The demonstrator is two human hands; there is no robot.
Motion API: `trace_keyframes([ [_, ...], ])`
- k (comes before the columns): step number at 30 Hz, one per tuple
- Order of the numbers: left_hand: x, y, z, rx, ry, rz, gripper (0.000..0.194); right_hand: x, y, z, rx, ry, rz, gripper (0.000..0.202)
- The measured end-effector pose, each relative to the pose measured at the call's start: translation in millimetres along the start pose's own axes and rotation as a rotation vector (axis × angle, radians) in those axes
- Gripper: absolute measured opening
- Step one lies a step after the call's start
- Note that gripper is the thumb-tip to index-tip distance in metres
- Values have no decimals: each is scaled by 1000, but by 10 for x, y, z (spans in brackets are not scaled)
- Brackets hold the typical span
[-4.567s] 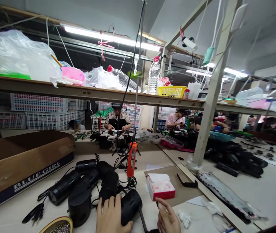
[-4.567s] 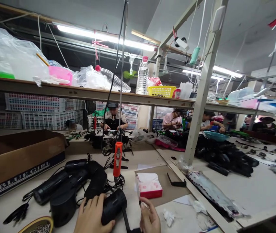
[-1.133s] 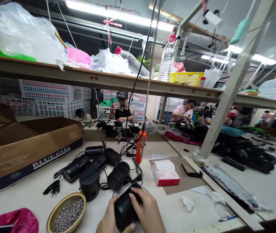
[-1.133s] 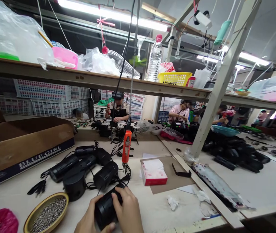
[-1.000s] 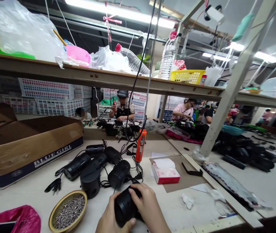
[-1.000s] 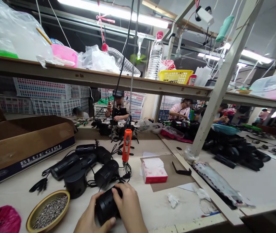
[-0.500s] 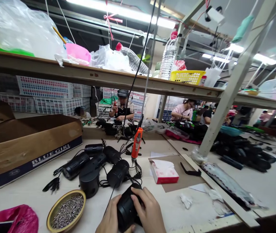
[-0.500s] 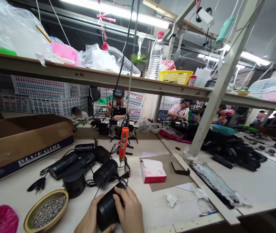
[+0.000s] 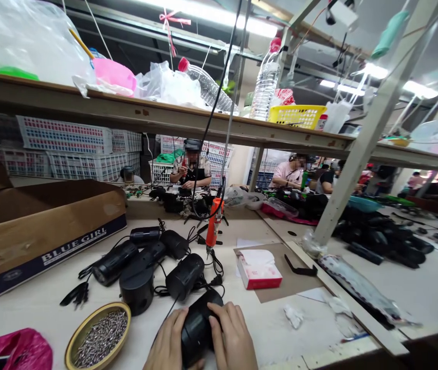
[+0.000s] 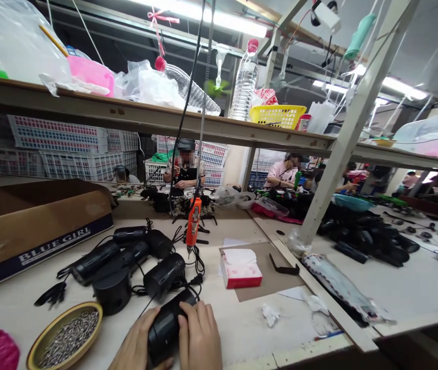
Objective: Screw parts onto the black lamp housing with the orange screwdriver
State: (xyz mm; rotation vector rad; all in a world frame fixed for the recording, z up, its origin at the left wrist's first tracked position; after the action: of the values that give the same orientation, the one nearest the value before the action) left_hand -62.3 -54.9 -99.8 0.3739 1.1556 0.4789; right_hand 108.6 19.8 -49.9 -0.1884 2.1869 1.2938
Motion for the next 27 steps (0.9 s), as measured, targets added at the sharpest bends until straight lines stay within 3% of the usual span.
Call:
trace_keyframes([
  [5,-203,66,-40,-95,-71,-169,74,51,-36,-47,21,23,50,30],
  [8,-260,84,-2,-192,-121,-294,79,69,-20,-66,46,64,57,31],
  [11,-267,97,22,-262,-141,-332,83,74,-6,-51,58,91,43,32],
  [17,-242,129,123,-347,-327,-349,82,28,81,23,36,77,7,34],
  [22,-217,126,258,-487,-476,-246,79,-33,249,-27,37,89,-14,34],
  [25,-219,117,253,-450,-445,-169,74,-56,268,-41,23,64,-11,33],
  [27,-216,101,211,-398,-386,-194,75,-62,232,-35,11,55,-17,33],
])
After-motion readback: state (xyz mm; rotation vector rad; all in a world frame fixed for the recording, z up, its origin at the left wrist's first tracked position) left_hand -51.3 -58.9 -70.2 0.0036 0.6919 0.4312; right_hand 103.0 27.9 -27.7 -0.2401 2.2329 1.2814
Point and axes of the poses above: each hand's wrist, its own y-axis towards the middle knuckle, its own x-axis out of the palm, z = x × y, the point moved 1 cm from there along y, towards the middle knuckle, and after that the axes turned 6 degrees about -x, right-handed, at the moved point
